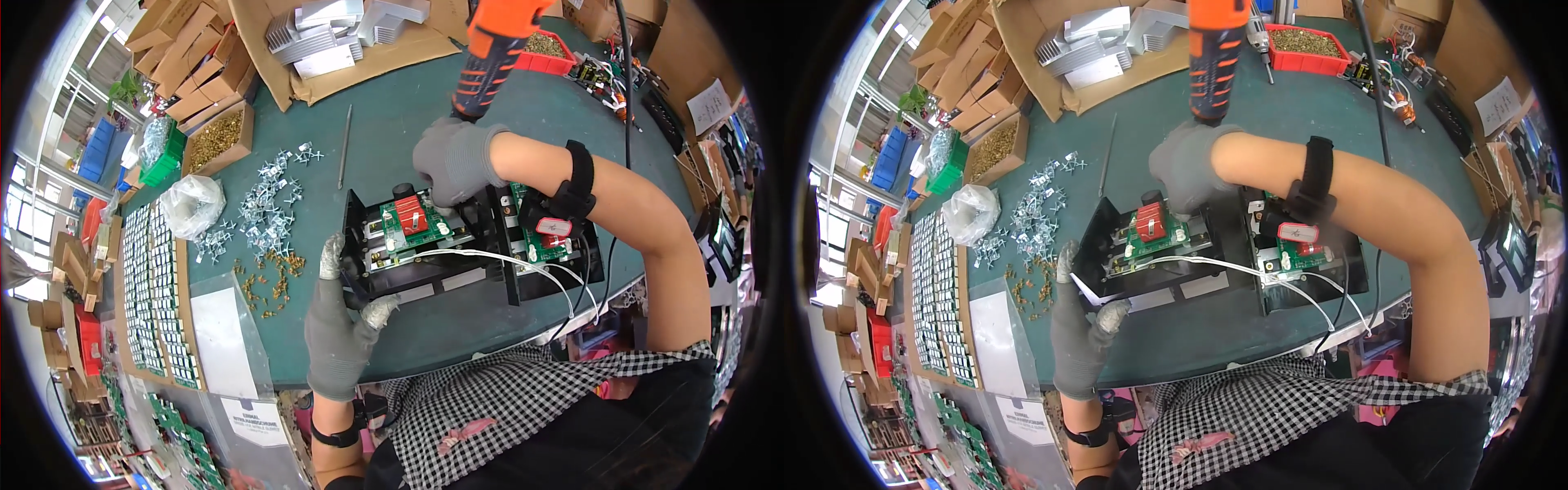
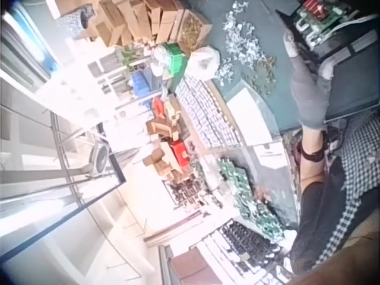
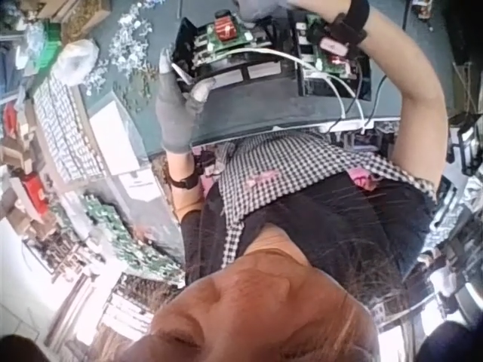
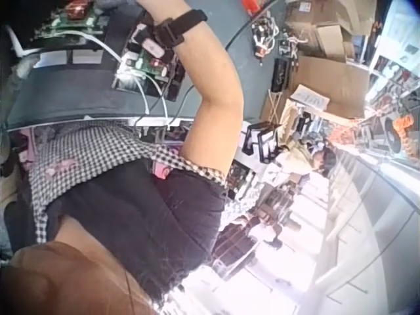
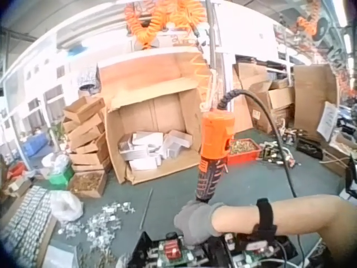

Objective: Assembling circuit boards into electronic enclosures using an electric screwdriver.

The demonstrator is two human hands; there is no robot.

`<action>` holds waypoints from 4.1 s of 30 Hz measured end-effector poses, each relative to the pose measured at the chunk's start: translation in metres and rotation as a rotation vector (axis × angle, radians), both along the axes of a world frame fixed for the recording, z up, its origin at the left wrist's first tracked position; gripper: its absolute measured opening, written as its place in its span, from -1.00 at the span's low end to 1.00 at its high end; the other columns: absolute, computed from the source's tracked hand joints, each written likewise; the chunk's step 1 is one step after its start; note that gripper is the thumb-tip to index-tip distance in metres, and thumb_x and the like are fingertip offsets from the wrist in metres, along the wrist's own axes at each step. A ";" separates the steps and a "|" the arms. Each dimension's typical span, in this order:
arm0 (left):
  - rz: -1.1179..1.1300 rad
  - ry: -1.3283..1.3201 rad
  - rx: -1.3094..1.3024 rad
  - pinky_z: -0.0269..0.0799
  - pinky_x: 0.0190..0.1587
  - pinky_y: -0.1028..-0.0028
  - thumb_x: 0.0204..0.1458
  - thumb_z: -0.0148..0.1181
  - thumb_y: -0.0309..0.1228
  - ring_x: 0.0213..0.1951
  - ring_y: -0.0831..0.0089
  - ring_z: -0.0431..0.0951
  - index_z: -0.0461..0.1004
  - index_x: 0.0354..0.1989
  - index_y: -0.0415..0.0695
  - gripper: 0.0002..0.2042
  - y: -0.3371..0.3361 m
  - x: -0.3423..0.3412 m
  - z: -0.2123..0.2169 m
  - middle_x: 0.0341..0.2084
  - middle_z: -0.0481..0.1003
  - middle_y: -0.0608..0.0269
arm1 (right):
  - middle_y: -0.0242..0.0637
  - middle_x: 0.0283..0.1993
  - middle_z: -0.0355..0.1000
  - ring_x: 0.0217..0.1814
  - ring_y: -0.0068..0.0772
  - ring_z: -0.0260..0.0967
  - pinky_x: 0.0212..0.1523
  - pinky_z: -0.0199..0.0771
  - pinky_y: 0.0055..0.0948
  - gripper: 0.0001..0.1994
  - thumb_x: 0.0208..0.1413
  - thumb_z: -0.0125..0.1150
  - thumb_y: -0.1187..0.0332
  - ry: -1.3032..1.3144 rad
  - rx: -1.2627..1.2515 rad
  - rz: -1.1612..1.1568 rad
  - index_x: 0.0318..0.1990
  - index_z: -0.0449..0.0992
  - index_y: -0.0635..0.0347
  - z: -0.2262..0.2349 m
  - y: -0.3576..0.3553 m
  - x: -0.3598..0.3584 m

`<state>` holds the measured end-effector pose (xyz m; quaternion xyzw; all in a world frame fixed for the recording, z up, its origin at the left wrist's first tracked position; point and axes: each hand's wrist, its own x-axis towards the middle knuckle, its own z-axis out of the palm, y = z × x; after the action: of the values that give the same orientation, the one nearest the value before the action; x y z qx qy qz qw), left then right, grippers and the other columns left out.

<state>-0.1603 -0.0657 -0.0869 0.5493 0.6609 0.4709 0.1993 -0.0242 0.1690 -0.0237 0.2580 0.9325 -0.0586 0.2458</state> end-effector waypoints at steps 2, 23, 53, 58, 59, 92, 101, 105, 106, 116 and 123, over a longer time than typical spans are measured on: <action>-0.010 0.012 -0.006 0.41 -0.37 0.52 -0.21 0.49 -0.08 -0.45 0.51 0.42 0.11 0.38 -0.08 -0.05 0.000 0.000 0.003 -0.23 0.47 0.18 | -0.11 -0.31 0.53 -0.18 -0.07 0.46 -0.14 0.45 -0.18 -0.71 -0.19 0.27 0.15 0.130 -0.040 -0.072 -0.39 0.62 0.18 0.002 0.004 0.000; -0.059 -0.036 0.000 0.43 0.07 0.34 -0.12 0.35 0.05 0.08 0.22 0.47 0.07 0.36 -0.20 -0.06 0.007 -0.002 0.001 0.12 0.39 -0.03 | -0.24 -0.22 0.54 -0.12 -0.27 0.50 -0.09 0.45 -0.33 -0.69 0.03 0.27 0.12 0.581 -0.185 -0.274 -0.20 0.56 0.14 -0.012 0.020 0.035; -0.121 -0.215 -0.161 0.37 0.04 0.44 0.00 0.31 0.06 0.05 0.35 0.39 -0.03 0.38 -0.26 -0.07 0.007 0.009 0.010 0.13 0.32 0.04 | -0.13 -0.29 0.55 -0.35 -0.17 0.56 -0.32 0.50 -0.33 -0.62 0.12 0.23 0.28 1.148 0.217 -0.809 0.10 0.41 0.12 -0.036 -0.092 0.217; -0.050 -0.096 -0.079 0.39 -0.24 0.54 -0.04 0.26 0.18 -0.13 0.46 0.40 -0.04 0.38 -0.26 -0.02 0.003 0.006 0.007 0.08 0.35 0.11 | -0.09 -0.11 0.53 -0.24 -0.17 0.57 -0.23 0.53 -0.37 -0.57 0.15 0.24 0.25 1.210 0.136 -0.860 0.15 0.38 0.15 -0.032 -0.090 0.213; -0.034 -0.025 -0.044 0.37 -0.40 0.61 -0.08 0.23 0.29 -0.23 0.55 0.39 -0.04 0.37 -0.24 0.03 0.007 0.003 0.000 0.05 0.37 0.16 | -0.08 -0.05 0.51 -0.19 -0.14 0.57 -0.20 0.54 -0.35 -0.56 0.16 0.24 0.23 1.230 0.131 -0.875 0.16 0.38 0.16 -0.035 -0.090 0.214; 0.001 -0.038 -0.061 0.44 -0.41 0.55 -0.15 0.23 0.35 -0.34 0.51 0.45 -0.06 0.39 -0.24 0.11 0.003 0.001 -0.004 -0.02 0.38 0.11 | 0.01 0.18 0.36 0.24 -0.13 0.37 0.18 0.36 -0.33 -0.50 0.28 0.11 0.21 1.586 -0.191 -0.660 0.26 0.24 0.30 -0.072 -0.075 0.227; -0.050 -0.100 -0.074 0.32 -0.08 0.45 -0.10 0.30 0.20 -0.06 0.37 0.40 -0.08 0.40 -0.23 0.05 -0.003 0.003 -0.001 0.13 0.31 0.06 | 0.01 0.17 0.38 0.24 -0.14 0.37 0.18 0.36 -0.31 -0.50 0.28 0.10 0.17 1.557 -0.338 -0.762 0.25 0.25 0.29 -0.070 -0.074 0.228; -0.102 -0.208 -0.093 0.17 0.25 0.34 -0.13 0.43 0.06 0.18 0.27 0.31 -0.07 0.41 -0.22 0.05 -0.010 0.000 -0.003 0.21 0.26 0.02 | -0.09 0.12 0.37 -0.07 -0.50 0.43 -0.11 0.48 -0.55 -0.50 0.35 -0.04 0.25 1.309 -0.087 -0.631 0.32 0.14 0.37 -0.045 -0.076 0.234; -0.099 -0.205 -0.090 0.17 0.25 0.34 -0.13 0.43 0.06 0.18 0.27 0.31 -0.07 0.41 -0.22 0.05 -0.015 -0.003 -0.002 0.21 0.26 0.02 | -0.13 -0.01 0.42 -0.25 -0.52 0.43 -0.29 0.47 -0.54 -0.43 0.32 0.01 0.22 1.167 -0.430 -0.797 0.35 0.07 0.37 -0.024 -0.078 0.239; -0.420 0.645 -0.287 0.42 -0.29 0.36 -0.06 0.36 0.00 -0.40 0.30 0.50 0.32 0.22 -0.26 -0.25 -0.030 -0.029 0.065 -0.25 0.50 0.07 | -0.24 -0.44 0.44 -0.58 -0.48 0.40 -0.65 0.41 -0.42 -0.30 0.03 0.15 0.33 0.630 -0.746 -1.021 0.33 0.07 0.34 -0.050 -0.077 0.226; -0.730 1.144 0.263 0.24 0.19 0.14 -0.13 0.23 -0.42 0.04 0.12 0.41 0.51 -0.09 -0.04 -0.66 0.074 0.060 0.062 -0.14 0.48 0.20 | -0.13 -0.34 0.54 -0.37 -0.12 0.53 -0.33 0.52 -0.20 -0.51 -0.02 0.15 0.23 0.637 -0.170 -0.944 0.12 0.40 0.15 -0.041 -0.112 0.242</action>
<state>-0.1006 0.0081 -0.0247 0.9183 0.3724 0.0862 -0.1029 0.2180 0.0571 -0.0644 0.5954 0.7363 -0.3114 -0.0803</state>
